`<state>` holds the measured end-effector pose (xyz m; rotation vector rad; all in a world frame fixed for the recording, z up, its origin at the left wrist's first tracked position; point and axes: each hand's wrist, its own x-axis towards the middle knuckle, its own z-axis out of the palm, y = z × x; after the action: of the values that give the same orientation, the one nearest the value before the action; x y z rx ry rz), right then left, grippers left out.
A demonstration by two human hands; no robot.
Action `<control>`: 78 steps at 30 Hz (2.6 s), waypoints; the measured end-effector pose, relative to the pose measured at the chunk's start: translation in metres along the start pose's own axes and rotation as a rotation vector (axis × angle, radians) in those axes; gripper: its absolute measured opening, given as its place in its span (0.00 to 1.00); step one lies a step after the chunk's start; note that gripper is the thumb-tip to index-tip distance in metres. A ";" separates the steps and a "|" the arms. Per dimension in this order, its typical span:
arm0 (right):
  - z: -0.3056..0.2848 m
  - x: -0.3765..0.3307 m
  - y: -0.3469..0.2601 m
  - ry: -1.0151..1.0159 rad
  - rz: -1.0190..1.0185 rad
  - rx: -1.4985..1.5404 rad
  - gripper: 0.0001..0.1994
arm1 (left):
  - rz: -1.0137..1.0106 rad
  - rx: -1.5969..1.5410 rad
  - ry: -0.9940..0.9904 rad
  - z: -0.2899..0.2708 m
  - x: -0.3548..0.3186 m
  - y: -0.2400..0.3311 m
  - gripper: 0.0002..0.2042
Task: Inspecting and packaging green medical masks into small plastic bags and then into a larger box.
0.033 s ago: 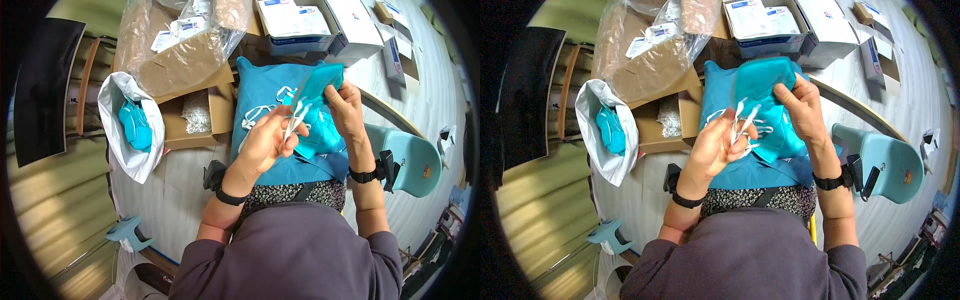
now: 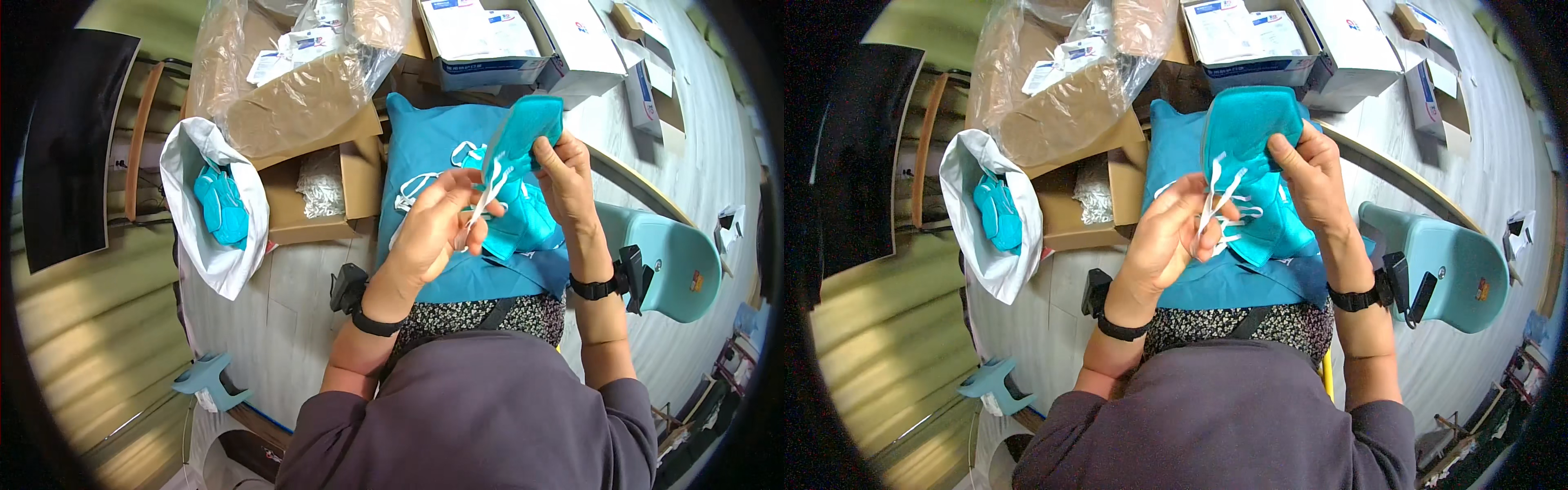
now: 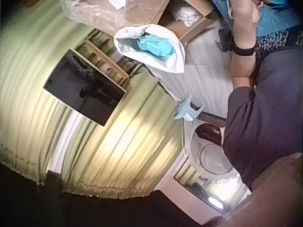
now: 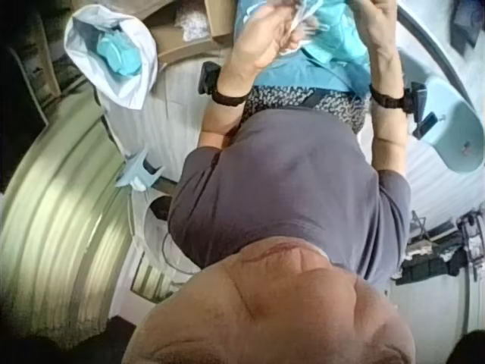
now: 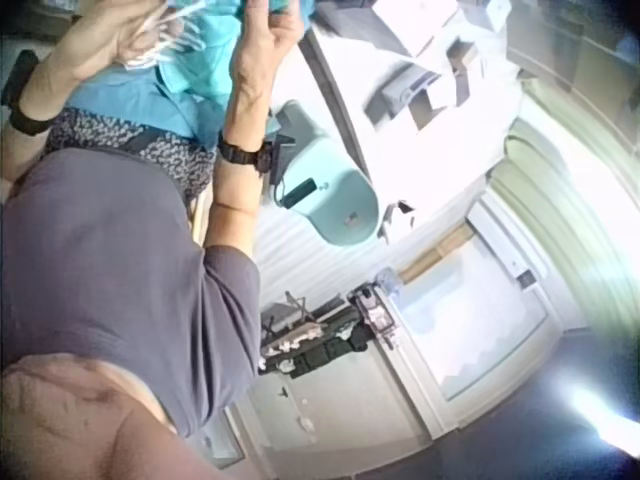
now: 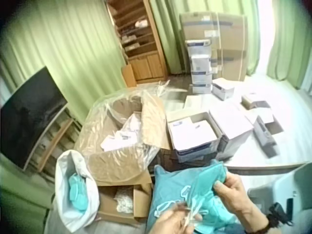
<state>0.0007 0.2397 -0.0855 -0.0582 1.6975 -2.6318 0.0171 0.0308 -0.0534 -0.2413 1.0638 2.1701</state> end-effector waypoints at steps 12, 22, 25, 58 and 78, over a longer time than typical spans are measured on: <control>0.031 0.001 0.009 0.022 0.329 0.533 0.27 | 1.090 1.365 0.450 0.000 0.012 0.006 0.06; 0.068 -0.024 0.025 -0.259 0.589 0.712 0.22 | 1.044 0.866 0.583 0.001 0.013 0.018 0.05; 0.068 -0.026 0.004 -0.164 0.515 -0.025 0.11 | 1.063 0.851 0.606 -0.008 0.021 0.016 0.07; 0.034 -0.007 0.006 -0.063 0.010 -0.640 0.09 | 0.647 0.686 0.447 -0.018 0.017 -0.011 0.07; -0.022 0.061 0.059 0.434 -0.354 -1.012 0.08 | 0.497 0.437 0.484 -0.037 -0.043 0.006 0.08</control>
<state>-0.0617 0.2340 -0.1466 0.2421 3.2329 -1.7002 0.0403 -0.0211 -0.0545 -0.3336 2.0175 2.2756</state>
